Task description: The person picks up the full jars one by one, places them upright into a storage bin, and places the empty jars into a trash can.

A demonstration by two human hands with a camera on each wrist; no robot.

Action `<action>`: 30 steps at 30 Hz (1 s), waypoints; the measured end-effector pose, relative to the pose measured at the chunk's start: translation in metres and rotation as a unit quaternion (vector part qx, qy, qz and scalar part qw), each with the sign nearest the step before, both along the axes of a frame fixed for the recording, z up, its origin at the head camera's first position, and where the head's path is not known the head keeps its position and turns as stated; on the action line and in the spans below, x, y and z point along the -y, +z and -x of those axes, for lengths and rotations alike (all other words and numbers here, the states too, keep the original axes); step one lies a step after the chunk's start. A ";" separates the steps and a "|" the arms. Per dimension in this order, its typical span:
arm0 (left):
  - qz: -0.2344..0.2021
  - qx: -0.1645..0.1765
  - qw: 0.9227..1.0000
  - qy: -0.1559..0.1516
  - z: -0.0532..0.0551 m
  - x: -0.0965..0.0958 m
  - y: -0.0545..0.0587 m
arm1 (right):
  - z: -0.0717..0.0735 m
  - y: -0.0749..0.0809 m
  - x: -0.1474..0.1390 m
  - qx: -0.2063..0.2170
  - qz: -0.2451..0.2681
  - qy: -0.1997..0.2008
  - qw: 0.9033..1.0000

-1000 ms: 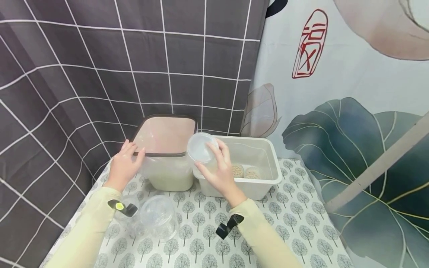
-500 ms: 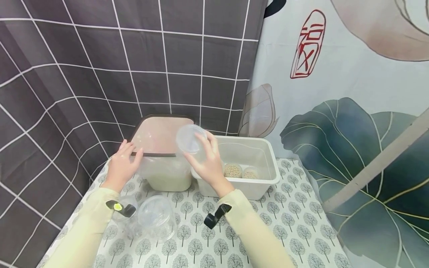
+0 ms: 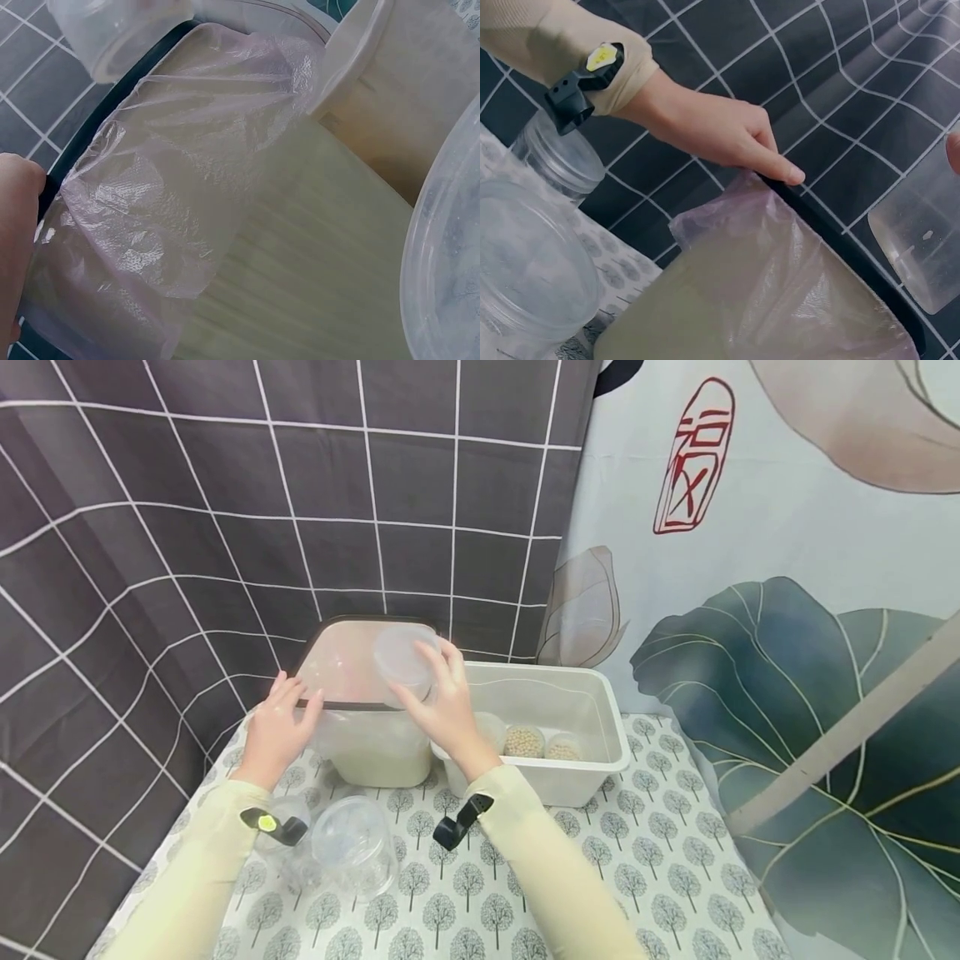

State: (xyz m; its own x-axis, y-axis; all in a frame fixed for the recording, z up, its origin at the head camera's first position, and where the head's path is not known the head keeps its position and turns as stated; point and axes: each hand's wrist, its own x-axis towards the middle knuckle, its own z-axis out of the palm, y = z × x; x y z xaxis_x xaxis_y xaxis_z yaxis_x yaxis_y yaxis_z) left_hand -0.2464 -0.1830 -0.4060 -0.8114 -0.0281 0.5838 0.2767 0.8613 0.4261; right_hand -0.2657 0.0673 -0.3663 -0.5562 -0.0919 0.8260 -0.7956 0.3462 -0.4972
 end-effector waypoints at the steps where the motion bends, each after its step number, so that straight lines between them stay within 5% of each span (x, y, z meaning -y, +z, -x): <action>1: -0.001 -0.001 1.000 0.000 0.000 0.000 0.000 | 0.001 0.000 0.002 0.003 -0.002 -0.001 1.000; 14: 0.002 -0.010 1.000 0.002 -0.001 0.002 -0.001 | 0.017 -0.008 0.017 0.006 -0.022 -0.021 1.000; 30: 0.002 -0.017 1.000 0.001 0.000 0.000 -0.002 | 0.026 -0.027 0.015 0.077 -0.164 -0.013 0.983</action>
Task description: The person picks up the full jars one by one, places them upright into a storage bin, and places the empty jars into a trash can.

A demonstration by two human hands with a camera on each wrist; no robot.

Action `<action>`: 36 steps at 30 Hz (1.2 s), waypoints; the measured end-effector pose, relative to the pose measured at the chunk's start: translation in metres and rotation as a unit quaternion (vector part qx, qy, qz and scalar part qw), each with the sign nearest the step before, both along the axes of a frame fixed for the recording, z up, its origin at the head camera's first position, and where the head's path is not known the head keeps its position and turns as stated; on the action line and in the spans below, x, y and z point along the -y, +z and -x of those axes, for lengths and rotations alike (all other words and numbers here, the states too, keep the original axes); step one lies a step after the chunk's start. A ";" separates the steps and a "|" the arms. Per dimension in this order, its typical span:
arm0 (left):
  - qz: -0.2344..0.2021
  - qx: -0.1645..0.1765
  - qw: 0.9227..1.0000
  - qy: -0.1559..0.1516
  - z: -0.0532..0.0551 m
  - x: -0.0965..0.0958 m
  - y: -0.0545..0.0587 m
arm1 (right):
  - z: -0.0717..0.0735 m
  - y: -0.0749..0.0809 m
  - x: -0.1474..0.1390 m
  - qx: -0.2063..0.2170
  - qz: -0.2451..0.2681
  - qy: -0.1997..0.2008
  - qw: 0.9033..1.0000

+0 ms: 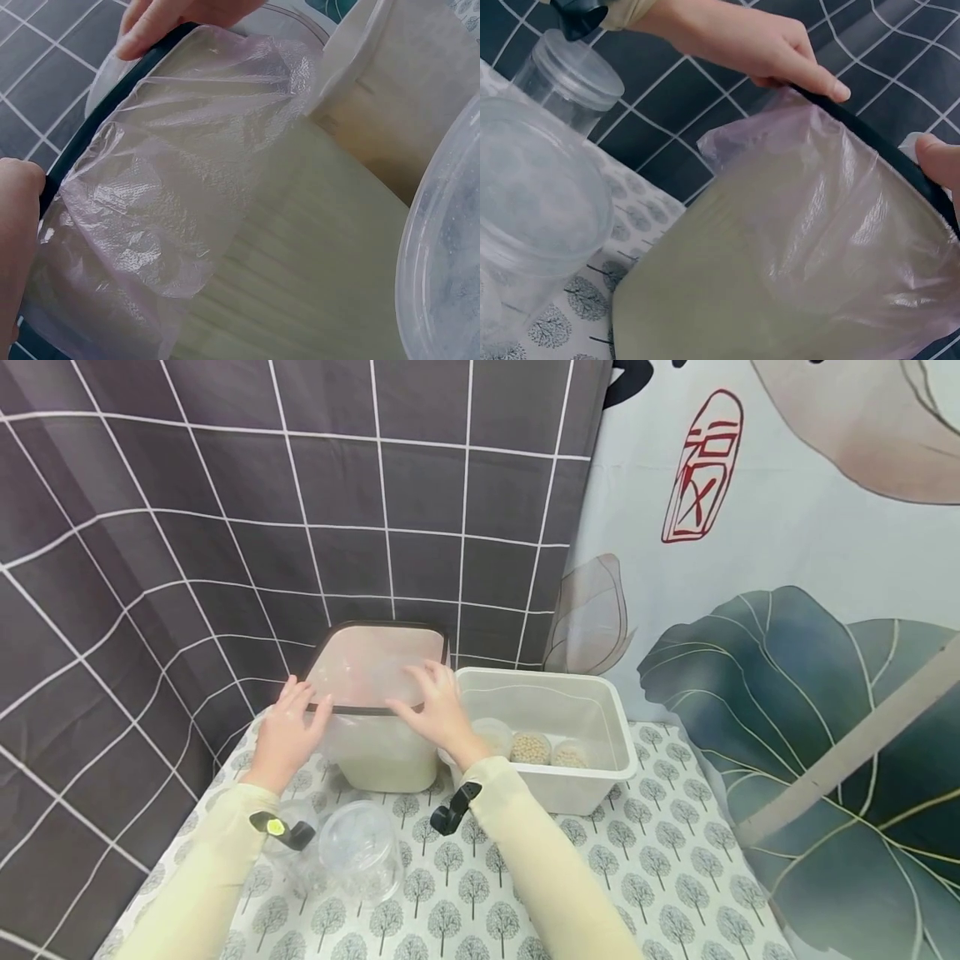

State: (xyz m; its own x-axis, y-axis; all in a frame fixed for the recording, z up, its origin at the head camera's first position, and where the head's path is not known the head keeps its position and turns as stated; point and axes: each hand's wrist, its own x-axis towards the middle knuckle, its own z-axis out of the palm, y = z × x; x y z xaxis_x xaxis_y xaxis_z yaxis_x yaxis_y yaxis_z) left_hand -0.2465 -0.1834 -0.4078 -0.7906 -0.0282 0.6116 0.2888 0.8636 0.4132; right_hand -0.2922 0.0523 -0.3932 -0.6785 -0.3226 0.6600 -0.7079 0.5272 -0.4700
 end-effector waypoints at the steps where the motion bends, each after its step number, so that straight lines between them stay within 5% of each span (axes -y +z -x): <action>1: -0.001 0.001 1.000 0.000 0.000 0.000 0.000 | 0.000 -0.001 -0.001 0.006 -0.006 -0.004 1.000; 7: -0.007 -0.004 1.000 -0.003 -0.001 0.000 -0.002 | -0.004 -0.005 -0.003 0.024 -0.009 -0.005 1.000; 16: -0.021 -0.016 1.000 -0.009 0.000 0.001 0.000 | -0.006 -0.002 -0.006 -0.043 0.027 0.005 0.999; 28: -0.032 -0.005 0.999 -0.002 0.001 0.003 0.000 | -0.020 0.000 -0.008 -0.060 0.048 0.017 0.997; 36: -0.045 0.016 0.999 -0.007 -0.001 0.002 -0.002 | -0.035 0.000 -0.010 -0.133 0.063 0.048 0.988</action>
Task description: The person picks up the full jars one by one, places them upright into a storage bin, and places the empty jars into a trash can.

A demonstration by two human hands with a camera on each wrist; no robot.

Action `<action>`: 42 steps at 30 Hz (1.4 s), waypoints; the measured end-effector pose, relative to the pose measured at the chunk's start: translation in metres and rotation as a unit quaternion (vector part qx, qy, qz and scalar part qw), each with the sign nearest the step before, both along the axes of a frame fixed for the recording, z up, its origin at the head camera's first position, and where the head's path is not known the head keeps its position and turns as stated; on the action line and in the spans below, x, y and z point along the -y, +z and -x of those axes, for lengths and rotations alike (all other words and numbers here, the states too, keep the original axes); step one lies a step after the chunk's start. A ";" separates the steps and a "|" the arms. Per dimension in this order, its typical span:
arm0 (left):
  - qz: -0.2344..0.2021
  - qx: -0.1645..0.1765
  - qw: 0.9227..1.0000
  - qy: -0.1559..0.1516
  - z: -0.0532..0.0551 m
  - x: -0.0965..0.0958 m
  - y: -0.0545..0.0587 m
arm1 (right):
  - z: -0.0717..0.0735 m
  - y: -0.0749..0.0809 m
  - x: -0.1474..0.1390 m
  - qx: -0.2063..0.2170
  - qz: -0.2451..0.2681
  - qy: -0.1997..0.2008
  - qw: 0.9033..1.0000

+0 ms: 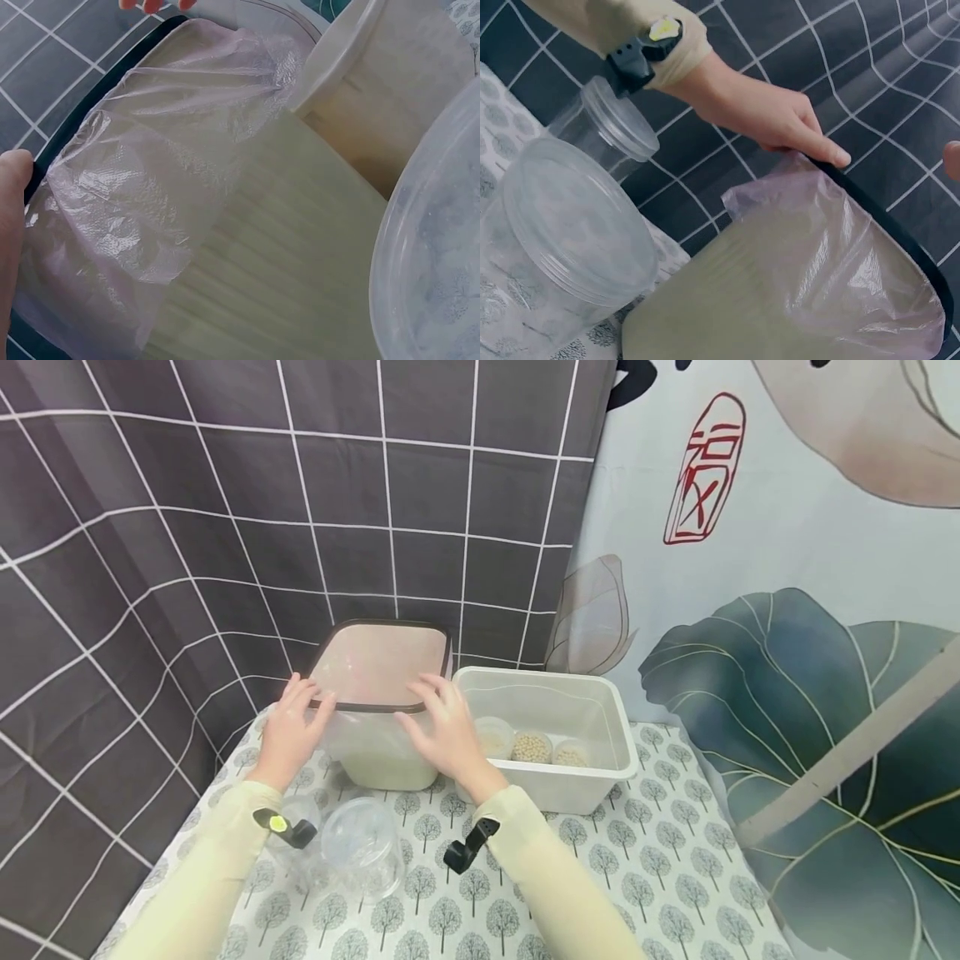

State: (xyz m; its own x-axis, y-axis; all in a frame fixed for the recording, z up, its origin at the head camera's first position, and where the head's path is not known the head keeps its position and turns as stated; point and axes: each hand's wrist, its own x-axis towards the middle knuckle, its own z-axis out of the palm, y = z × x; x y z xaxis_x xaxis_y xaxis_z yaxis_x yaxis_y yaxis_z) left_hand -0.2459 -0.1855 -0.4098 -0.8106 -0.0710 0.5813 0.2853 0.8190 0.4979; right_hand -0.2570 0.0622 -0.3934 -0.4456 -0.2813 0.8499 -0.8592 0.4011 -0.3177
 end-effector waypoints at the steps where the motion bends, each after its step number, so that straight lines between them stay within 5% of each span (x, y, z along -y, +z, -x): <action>1: -0.001 0.004 1.000 0.001 0.000 0.000 0.000 | -0.002 0.000 -0.001 -0.006 -0.001 0.002 1.000; 21: -0.015 -0.001 1.000 -0.004 0.001 0.002 -0.002 | -0.035 -0.017 -0.001 0.013 -0.036 0.036 0.999; 36: -0.014 -0.008 1.000 -0.004 0.003 0.002 0.000 | -0.059 -0.051 0.011 0.013 -0.072 0.057 0.996; 42: -0.015 -0.014 1.000 -0.005 0.003 0.002 -0.002 | -0.072 -0.068 0.016 0.052 -0.089 0.069 0.992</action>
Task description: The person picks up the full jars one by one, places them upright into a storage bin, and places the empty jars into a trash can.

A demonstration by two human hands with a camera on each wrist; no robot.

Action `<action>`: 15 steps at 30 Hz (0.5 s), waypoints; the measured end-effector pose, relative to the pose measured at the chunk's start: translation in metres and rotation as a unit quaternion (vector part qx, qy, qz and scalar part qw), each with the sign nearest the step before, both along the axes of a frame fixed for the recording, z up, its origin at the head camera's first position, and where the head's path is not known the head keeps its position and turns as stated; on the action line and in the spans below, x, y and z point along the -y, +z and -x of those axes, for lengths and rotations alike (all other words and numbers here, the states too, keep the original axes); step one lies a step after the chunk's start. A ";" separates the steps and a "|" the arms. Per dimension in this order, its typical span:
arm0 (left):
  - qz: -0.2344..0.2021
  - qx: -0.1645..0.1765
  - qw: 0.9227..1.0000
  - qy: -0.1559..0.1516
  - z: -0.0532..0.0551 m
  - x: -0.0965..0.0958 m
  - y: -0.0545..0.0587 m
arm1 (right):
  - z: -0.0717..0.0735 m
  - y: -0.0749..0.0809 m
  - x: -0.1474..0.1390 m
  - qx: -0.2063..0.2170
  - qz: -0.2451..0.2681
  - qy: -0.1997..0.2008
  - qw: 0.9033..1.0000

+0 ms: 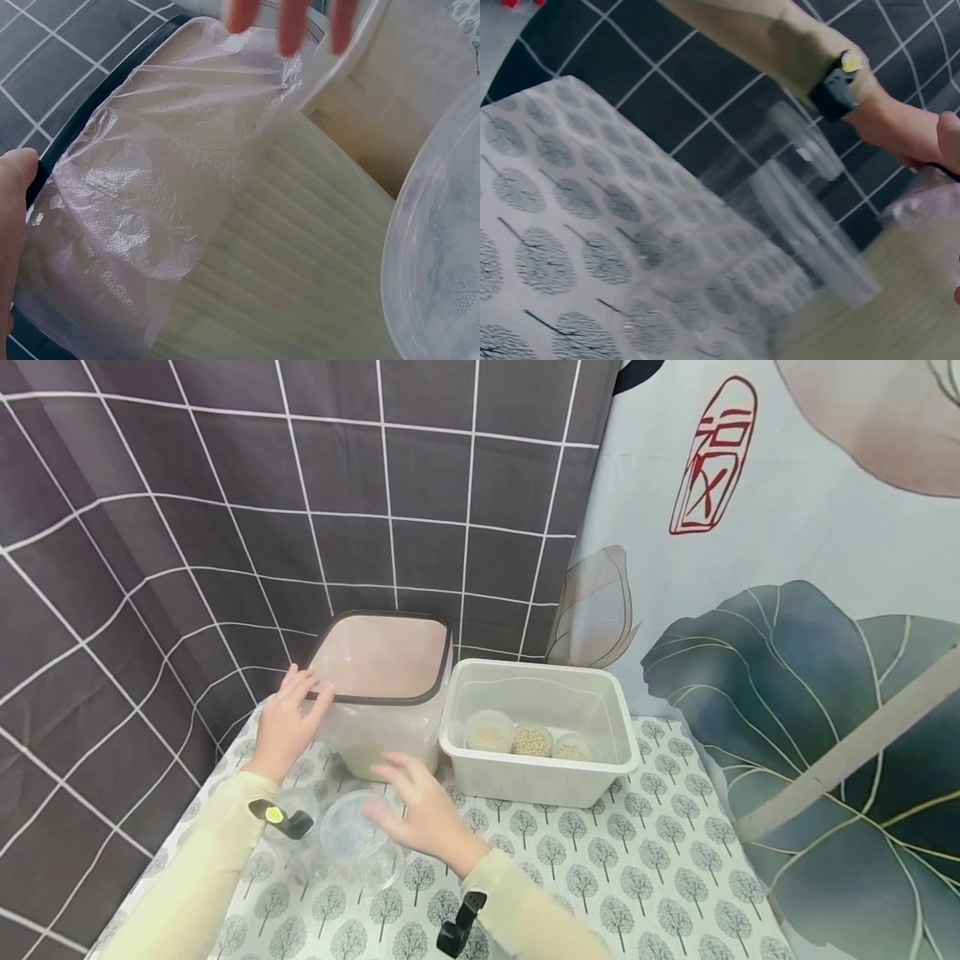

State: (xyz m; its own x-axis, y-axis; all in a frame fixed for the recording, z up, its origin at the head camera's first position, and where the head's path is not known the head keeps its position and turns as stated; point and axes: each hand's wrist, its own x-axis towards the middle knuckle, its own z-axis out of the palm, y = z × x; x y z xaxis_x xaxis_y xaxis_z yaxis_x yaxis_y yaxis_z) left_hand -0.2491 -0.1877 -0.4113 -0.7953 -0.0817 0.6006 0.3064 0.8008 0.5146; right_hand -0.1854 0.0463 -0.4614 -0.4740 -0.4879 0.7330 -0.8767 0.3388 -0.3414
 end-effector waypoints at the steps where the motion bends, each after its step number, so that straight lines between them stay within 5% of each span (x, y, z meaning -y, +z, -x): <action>1: 0.000 -0.002 1.000 0.001 0.000 0.000 0.000 | -0.002 -0.003 0.001 0.007 -0.007 -0.002 1.000; 15: 0.006 -0.009 1.000 0.007 0.001 -0.001 -0.001 | -0.022 -0.030 0.006 0.090 -0.081 -0.001 0.993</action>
State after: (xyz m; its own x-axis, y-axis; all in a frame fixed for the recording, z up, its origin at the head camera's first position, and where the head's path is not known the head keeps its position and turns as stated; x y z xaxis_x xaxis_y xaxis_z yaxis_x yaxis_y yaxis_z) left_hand -0.2497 -0.1870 -0.4122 -0.7831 -0.0858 0.6160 0.3042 0.8111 0.4996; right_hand -0.1633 0.0400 -0.4916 -0.5909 -0.5918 0.5484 -0.8060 0.4037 -0.4328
